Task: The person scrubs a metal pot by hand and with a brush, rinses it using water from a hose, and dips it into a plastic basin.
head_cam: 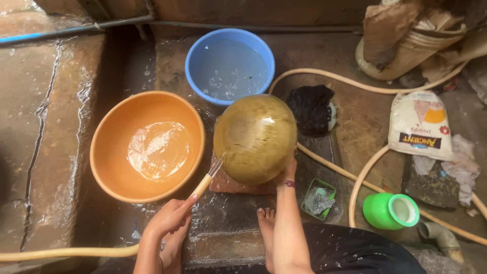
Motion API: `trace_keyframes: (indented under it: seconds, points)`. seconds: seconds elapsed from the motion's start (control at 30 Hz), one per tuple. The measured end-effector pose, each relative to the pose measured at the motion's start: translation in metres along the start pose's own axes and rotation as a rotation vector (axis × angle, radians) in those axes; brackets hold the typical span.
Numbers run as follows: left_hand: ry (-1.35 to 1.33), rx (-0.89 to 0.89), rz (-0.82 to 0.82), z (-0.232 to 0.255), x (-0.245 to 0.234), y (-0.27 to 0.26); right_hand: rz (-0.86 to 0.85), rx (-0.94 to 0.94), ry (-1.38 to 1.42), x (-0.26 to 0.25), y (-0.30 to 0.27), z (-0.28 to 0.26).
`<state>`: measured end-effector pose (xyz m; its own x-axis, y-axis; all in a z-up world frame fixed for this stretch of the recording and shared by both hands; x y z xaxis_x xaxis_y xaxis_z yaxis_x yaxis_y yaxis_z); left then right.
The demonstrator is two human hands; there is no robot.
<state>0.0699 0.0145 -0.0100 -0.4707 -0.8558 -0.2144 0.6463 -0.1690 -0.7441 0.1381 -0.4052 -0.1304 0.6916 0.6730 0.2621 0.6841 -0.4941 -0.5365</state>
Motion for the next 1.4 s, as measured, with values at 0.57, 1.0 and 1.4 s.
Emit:
trace_keyframes:
  seconds: [0.57, 1.0, 1.4]
  points:
    - [-0.147, 0.062, -0.127, 0.003, -0.008, -0.016, -0.301, -0.146, -0.141, 0.028, -0.023, -0.1]
    - [0.22, 0.253, 0.035, 0.057, 0.019, -0.037, -0.662, -1.267, -1.971, 0.121, -0.153, -0.03]
    - [0.504, 0.364, 0.339, 0.077, 0.012, -0.048, -0.545, -1.375, -2.059, 0.107, -0.186, 0.024]
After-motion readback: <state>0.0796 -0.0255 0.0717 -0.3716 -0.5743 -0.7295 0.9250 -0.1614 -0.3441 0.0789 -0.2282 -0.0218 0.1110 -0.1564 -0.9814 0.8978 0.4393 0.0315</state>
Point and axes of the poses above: each hand's wrist, its own y-axis towards the middle knuckle, its own x-axis out of the palm, z = x × y, the point moved 9 cm from there along y, towards the middle knuckle, and after that the axes turned 11 degrees about -y, right-handed, at the moved point
